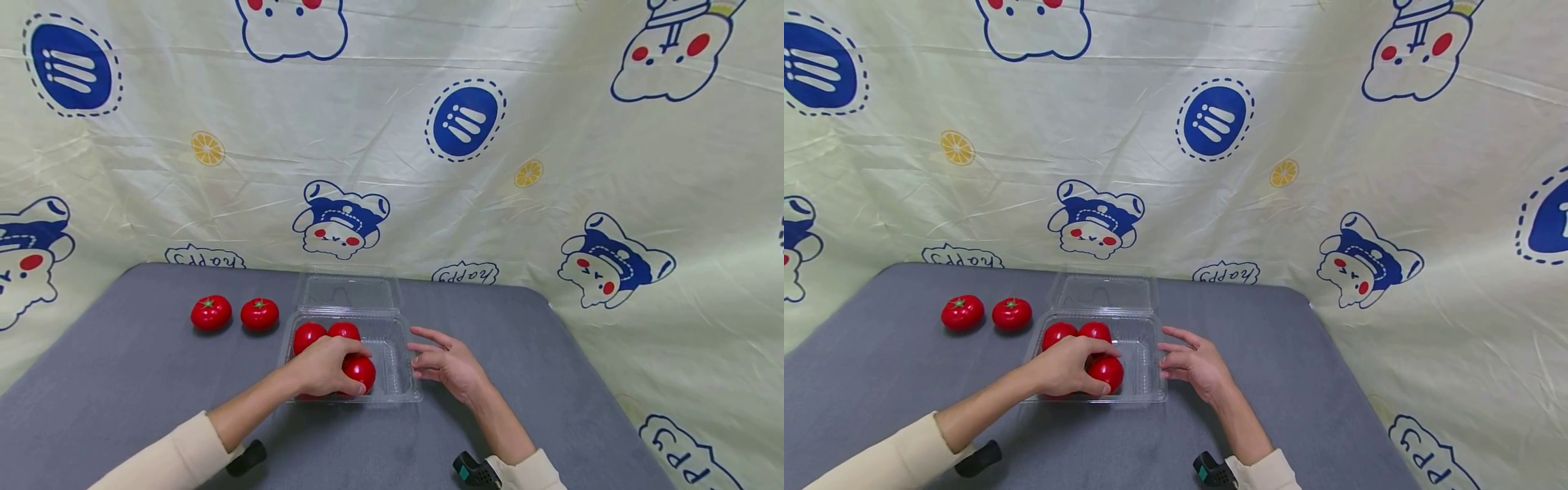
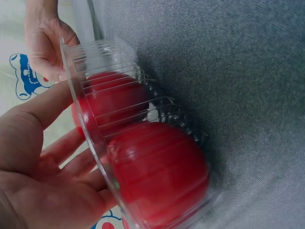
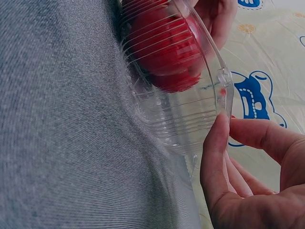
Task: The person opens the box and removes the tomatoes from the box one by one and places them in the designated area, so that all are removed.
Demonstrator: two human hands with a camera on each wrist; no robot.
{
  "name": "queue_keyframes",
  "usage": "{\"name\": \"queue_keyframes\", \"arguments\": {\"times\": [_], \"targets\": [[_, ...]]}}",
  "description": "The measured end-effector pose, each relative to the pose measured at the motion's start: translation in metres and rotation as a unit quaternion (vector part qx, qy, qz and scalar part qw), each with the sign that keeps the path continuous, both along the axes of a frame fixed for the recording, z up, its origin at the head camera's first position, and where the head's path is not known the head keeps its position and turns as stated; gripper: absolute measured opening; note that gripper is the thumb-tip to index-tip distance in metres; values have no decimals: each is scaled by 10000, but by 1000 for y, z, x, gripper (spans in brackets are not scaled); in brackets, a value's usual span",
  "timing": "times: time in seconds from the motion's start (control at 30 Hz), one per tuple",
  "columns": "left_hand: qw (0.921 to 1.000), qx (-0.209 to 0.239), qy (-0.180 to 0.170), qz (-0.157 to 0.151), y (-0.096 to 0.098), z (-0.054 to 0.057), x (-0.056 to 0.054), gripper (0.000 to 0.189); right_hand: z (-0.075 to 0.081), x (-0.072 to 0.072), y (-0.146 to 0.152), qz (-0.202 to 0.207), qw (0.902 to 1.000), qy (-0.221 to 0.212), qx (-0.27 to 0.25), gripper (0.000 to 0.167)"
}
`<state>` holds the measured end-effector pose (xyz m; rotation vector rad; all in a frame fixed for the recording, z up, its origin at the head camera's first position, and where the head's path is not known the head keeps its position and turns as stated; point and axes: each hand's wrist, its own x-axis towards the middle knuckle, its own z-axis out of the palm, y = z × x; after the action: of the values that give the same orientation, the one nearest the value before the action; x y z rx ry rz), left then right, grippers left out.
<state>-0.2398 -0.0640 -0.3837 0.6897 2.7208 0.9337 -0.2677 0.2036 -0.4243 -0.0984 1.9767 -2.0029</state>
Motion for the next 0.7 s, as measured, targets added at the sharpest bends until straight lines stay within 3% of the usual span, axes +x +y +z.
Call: {"name": "queue_keyframes", "arguments": {"times": [0.27,0.7], "targets": [[9999,47,106,-57,2,-4,-1,57,-1,0,0,10,10000,-5,5,65],[9979,336,548,117,3,-5,0,52,-1,0,0,16,10000,11,12,63]]}}
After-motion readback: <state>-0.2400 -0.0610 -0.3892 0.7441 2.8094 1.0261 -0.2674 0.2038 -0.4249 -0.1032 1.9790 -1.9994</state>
